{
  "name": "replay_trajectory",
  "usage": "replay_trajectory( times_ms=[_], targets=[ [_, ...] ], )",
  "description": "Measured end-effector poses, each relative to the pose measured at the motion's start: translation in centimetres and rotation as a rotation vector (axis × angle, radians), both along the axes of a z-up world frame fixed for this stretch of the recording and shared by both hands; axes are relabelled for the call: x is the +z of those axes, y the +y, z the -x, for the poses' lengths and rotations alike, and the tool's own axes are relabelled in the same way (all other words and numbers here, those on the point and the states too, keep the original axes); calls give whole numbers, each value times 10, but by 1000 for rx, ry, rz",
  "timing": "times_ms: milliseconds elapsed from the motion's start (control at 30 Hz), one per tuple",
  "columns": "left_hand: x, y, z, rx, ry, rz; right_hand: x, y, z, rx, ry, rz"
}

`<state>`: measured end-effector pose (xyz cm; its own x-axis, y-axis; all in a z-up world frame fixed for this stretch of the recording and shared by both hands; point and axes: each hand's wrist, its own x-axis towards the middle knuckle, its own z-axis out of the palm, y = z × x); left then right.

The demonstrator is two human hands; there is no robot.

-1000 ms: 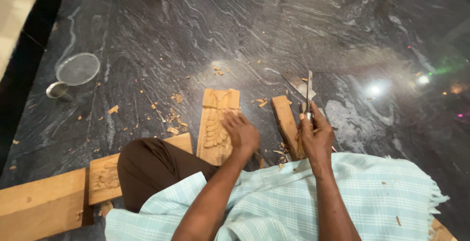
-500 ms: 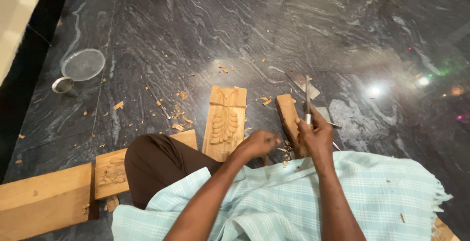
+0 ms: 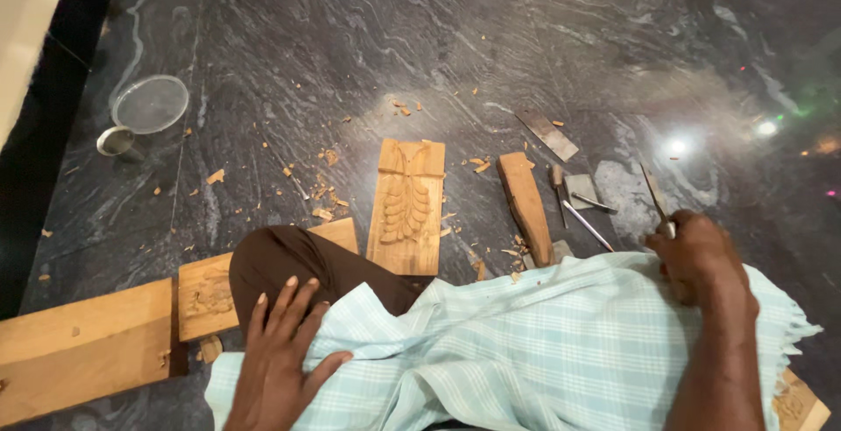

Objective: The person is carving a decorative pattern into a rectangular piece of wood. They use a chisel and a wooden mallet to strike the chisel, removing wood shavings to form a leaf-like design. The person occasionally switches to a smaller carving knife to refine the details.

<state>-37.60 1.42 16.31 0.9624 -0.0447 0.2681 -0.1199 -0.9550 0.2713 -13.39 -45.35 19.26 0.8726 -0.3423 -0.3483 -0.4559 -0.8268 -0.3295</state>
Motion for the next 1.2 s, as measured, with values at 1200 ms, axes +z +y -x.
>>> replay_trajectory(
  times_ms=[1200],
  targets=[
    [-4, 32, -116, 150, 42, -36, -62, -93, 42, -154, -460, -1]
  ],
)
